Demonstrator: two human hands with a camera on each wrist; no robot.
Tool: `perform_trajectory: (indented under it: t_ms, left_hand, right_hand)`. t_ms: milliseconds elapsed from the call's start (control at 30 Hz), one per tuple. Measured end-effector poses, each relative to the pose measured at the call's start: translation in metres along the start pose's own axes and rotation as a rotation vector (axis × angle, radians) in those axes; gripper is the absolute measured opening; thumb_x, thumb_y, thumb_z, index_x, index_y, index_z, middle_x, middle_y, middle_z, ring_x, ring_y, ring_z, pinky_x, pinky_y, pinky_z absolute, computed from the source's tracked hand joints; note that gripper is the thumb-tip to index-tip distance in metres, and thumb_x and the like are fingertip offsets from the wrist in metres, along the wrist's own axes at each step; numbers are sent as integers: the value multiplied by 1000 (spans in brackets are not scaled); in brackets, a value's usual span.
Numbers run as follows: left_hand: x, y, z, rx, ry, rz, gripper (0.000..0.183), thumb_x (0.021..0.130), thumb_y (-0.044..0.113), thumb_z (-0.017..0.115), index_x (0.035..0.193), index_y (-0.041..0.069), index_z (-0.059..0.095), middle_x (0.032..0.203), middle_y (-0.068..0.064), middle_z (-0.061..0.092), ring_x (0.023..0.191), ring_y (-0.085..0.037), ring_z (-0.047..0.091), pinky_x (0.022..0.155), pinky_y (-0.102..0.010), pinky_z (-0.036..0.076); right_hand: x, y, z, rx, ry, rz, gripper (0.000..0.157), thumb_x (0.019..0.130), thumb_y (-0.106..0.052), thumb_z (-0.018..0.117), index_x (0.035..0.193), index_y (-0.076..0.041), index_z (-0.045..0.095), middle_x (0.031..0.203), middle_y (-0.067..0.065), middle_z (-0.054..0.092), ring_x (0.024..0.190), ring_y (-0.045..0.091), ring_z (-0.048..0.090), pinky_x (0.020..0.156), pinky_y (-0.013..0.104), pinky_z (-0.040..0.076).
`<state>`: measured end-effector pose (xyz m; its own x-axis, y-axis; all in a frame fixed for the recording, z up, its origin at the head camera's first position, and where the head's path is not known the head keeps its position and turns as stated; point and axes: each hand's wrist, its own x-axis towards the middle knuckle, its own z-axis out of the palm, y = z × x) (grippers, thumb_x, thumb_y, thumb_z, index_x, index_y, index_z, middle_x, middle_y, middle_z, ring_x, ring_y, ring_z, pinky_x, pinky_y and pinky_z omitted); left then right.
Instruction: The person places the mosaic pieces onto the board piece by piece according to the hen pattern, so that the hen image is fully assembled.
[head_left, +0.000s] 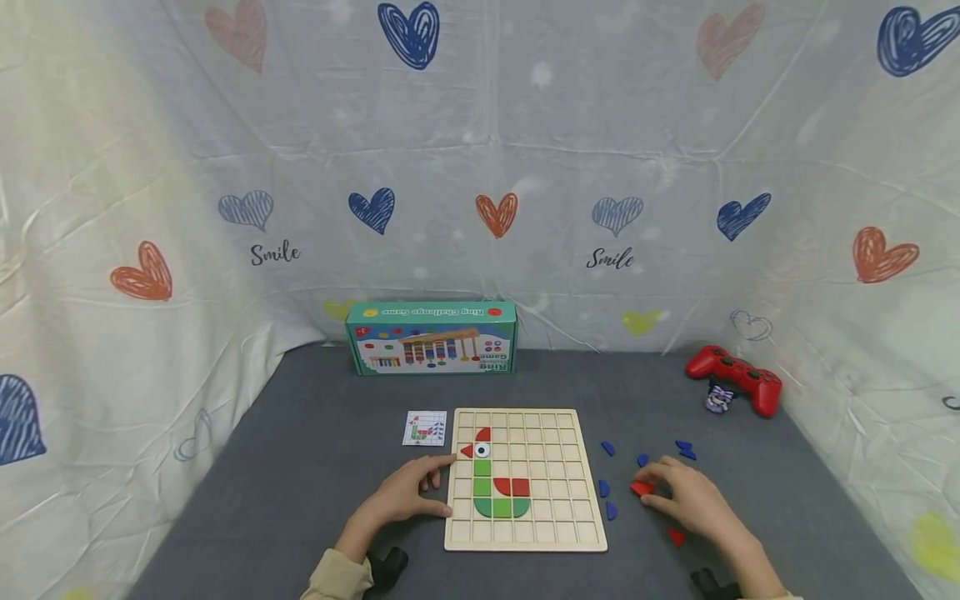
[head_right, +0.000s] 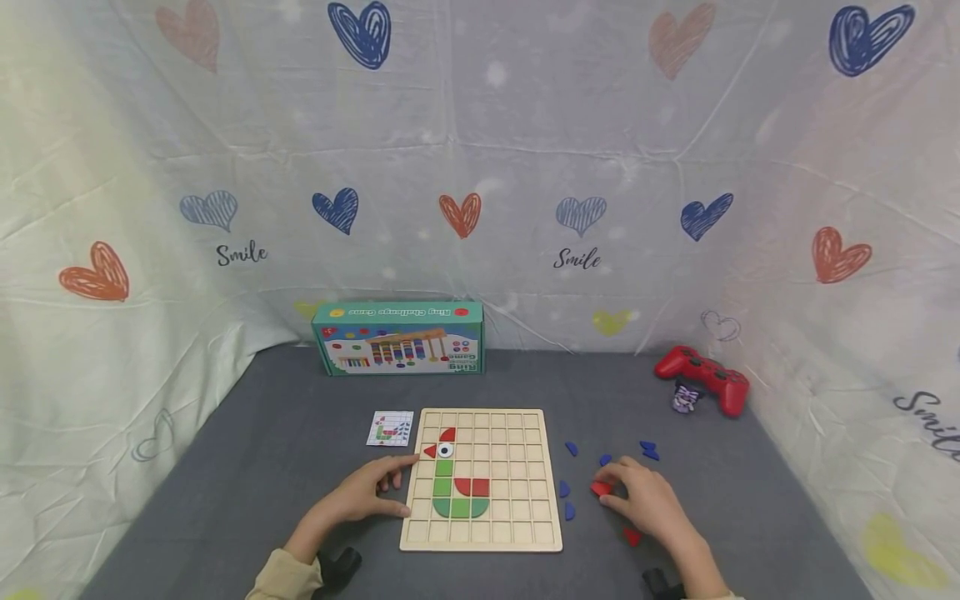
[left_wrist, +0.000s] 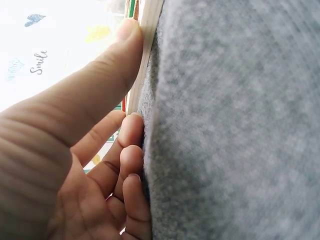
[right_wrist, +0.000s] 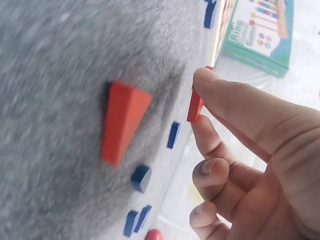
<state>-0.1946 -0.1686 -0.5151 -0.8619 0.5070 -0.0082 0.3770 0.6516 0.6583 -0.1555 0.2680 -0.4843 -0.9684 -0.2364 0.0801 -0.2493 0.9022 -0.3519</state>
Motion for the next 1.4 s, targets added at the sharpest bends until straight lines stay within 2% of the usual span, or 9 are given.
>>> perform_trajectory:
  t_ms: [200,433,933,1400]
  left_hand:
    - [-1,0,-1,-9,-3,5,76,69,37,80,133,9,50,83,3,48,68,-9,40,61,-24,32]
    - [-2,1,-2,-16,-4,6,76,69,36,80,133,8,50,83,1,48,69,-10,40,61,-24,32]
    - [-4,1,-2,-47,-2,17,76,68,35,81,133,8,50,83,0,48,67,-11,40,60,-24,32]
    - [-2,4,-2,-40,-8,9,76,69,35,81,133,9,50,84,1,48,68,-11,40,60,-24,32]
  right_hand:
    - [6,-8,6,5,4,-28,20,74,-25,77,92,-23,69,84,-11,55,76,8,56,64,31,44]
    - [13,-18,14,56,11,-126,20,75,-24,76,93,-21,69,85,-12,56,76,4,56,65,27,44]
    - [28,-47,27,96,15,-168,24,75,-28,75,97,-21,68,87,-11,57,76,7,57,64,26,44]
    - [40,-76,37,117,-2,-169,21,76,-30,75,93,-20,68,79,-9,56,63,3,47,55,22,36]
